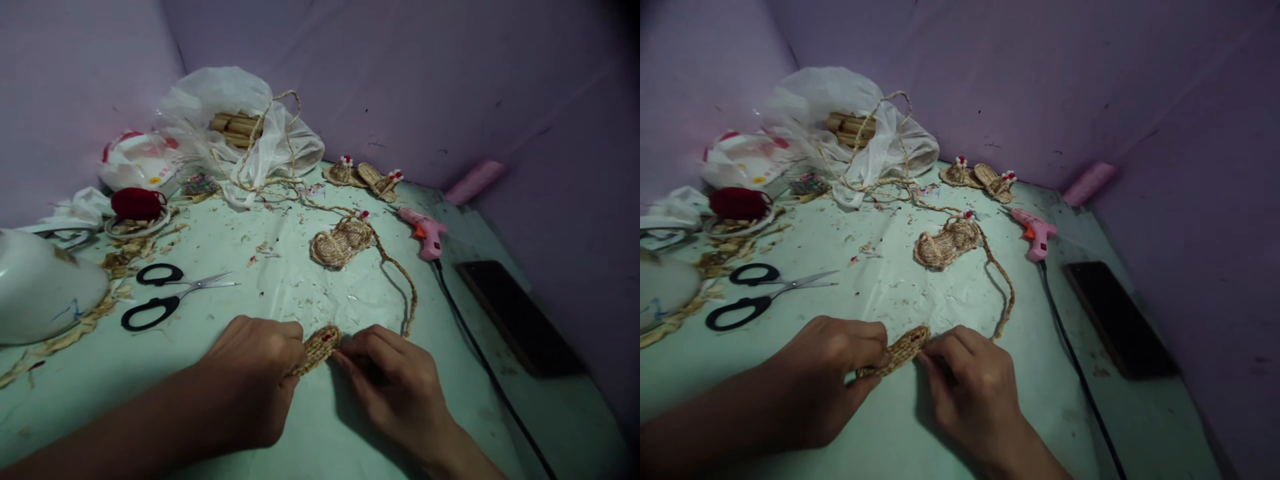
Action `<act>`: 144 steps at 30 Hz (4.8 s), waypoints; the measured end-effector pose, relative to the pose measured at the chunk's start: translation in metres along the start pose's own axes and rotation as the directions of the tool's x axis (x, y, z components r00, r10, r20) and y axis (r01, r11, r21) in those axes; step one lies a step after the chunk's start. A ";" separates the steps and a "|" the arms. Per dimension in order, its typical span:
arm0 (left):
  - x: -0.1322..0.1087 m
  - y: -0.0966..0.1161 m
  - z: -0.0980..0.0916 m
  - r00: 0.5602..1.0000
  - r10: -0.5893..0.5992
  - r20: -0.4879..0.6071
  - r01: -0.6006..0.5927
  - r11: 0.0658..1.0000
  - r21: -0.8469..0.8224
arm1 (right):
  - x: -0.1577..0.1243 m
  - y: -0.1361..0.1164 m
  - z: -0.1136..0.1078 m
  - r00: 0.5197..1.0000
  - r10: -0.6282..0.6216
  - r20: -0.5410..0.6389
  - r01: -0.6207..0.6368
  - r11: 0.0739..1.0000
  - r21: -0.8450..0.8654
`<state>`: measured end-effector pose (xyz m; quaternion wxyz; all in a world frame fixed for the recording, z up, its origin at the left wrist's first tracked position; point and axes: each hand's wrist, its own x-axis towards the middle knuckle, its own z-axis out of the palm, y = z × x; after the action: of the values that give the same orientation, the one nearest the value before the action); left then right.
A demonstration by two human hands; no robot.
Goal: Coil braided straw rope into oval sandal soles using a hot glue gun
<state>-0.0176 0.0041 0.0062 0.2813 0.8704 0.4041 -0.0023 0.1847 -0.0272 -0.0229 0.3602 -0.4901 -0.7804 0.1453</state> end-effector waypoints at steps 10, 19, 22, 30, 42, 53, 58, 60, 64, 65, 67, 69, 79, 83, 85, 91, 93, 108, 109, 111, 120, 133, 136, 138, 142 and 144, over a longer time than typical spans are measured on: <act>-0.003 0.008 0.000 0.997 -0.074 -0.031 0.075 0.996 0.044 | 0.003 0.007 -0.004 0.988 0.138 0.063 -0.140 0.990 0.034; -0.002 0.009 -0.001 0.997 -0.072 -0.034 0.076 0.992 0.098 | 0.007 0.011 -0.012 0.967 0.077 0.241 -0.086 0.996 0.025; -0.002 0.013 -0.005 0.986 -0.153 -0.059 0.157 0.985 0.065 | 0.007 0.012 -0.012 0.964 0.095 0.249 -0.106 0.994 0.033; 0.004 0.011 0.006 0.978 -0.142 -0.150 0.147 0.989 0.021 | 0.007 0.015 -0.009 0.967 0.103 0.233 -0.112 0.994 0.022; 0.008 0.007 0.010 0.978 -0.078 -0.192 0.090 0.994 0.058 | 0.013 0.016 -0.012 0.968 0.055 0.244 -0.040 0.997 -0.065; -0.012 0.011 -0.016 0.981 -0.183 -0.063 0.184 0.983 0.019 | 0.012 -0.005 -0.005 0.969 -0.190 0.158 0.184 0.981 0.056; -0.005 0.011 -0.003 0.986 -0.122 -0.110 0.130 0.989 0.070 | 0.017 -0.004 0.005 0.943 -0.196 0.267 0.197 0.980 0.026; -0.003 0.009 0.002 0.986 -0.076 -0.151 0.091 0.991 0.097 | 0.018 -0.006 0.005 0.940 -0.176 0.293 0.177 0.984 0.026; -0.002 0.007 0.007 0.974 -0.006 -0.225 0.042 0.987 0.155 | 0.021 -0.010 0.005 0.943 -0.150 0.298 0.151 0.988 0.021; -0.001 0.007 0.007 0.971 0.005 -0.240 0.036 0.986 0.165 | 0.022 -0.011 0.006 0.947 -0.138 0.291 0.139 0.990 0.017; 0.001 0.009 0.009 0.964 0.022 -0.266 0.030 0.981 0.189 | 0.023 -0.012 0.009 0.954 -0.110 0.279 0.110 0.994 0.014; 0.003 0.010 0.010 0.958 0.044 -0.284 0.022 0.974 0.224 | 0.024 -0.013 0.011 0.959 -0.084 0.270 0.082 0.996 0.017; -0.005 0.002 -0.004 0.986 -0.006 -0.169 0.022 0.995 0.092 | 0.017 -0.006 0.001 0.967 -0.144 0.211 0.141 0.990 0.025; -0.003 0.005 -0.002 0.969 0.009 -0.249 0.011 0.997 0.078 | 0.019 -0.001 -0.009 0.977 -0.112 0.180 0.112 0.994 0.010; 0.001 0.008 0.002 0.964 0.042 -0.263 -0.015 0.994 0.104 | 0.020 0.001 -0.011 0.970 -0.115 0.213 0.114 0.993 0.020; 0.009 0.009 0.008 0.955 0.079 -0.285 -0.040 0.989 0.140 | 0.021 0.002 -0.006 0.960 -0.126 0.252 0.113 0.991 0.066; 0.010 0.008 0.007 0.947 0.088 -0.308 -0.047 0.989 0.138 | 0.020 0.001 -0.005 0.963 -0.109 0.247 0.099 0.994 0.056; 0.021 0.002 0.003 0.945 0.143 -0.293 -0.149 0.989 0.002 | 0.018 0.000 -0.008 0.965 0.029 0.262 -0.071 0.985 0.154; 0.021 0.001 0.003 0.947 0.141 -0.290 -0.150 0.989 -0.012 | 0.017 0.001 -0.010 0.958 0.039 0.283 -0.084 0.985 0.150; 0.020 -0.001 0.004 0.943 0.135 -0.304 -0.156 0.987 -0.043 | 0.015 0.004 -0.013 0.952 0.054 0.300 -0.104 0.983 0.154; 0.015 0.000 0.010 0.929 0.089 -0.360 -0.104 0.994 -0.022 | 0.014 0.003 -0.009 0.964 0.047 0.262 -0.087 0.986 0.143; 0.015 0.000 0.008 0.963 0.034 -0.266 -0.054 0.996 -0.070 | 0.019 0.006 -0.012 0.957 0.012 0.289 -0.083 0.969 0.233; 0.014 -0.001 0.013 0.938 0.068 -0.340 -0.096 0.993 -0.065 | 0.021 0.005 -0.013 0.950 -0.002 0.312 -0.069 0.973 0.218; 0.014 -0.002 0.015 0.930 0.090 -0.357 -0.110 0.993 -0.038 | 0.021 0.005 -0.013 0.948 -0.012 0.318 -0.056 0.978 0.203; 0.017 -0.001 0.019 0.902 0.153 -0.404 -0.159 0.987 0.017 | 0.019 0.006 -0.011 0.960 -0.039 0.279 -0.026 0.974 0.227; 0.018 -0.002 0.019 0.895 0.171 -0.412 -0.186 0.983 0.005 | 0.018 0.006 -0.010 0.962 -0.042 0.271 -0.021 0.974 0.225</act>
<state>-0.0023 0.0083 -0.0150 0.2042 0.8798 0.3724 0.2133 0.1908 -0.0097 -0.0116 0.3029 -0.4171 -0.8036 0.2975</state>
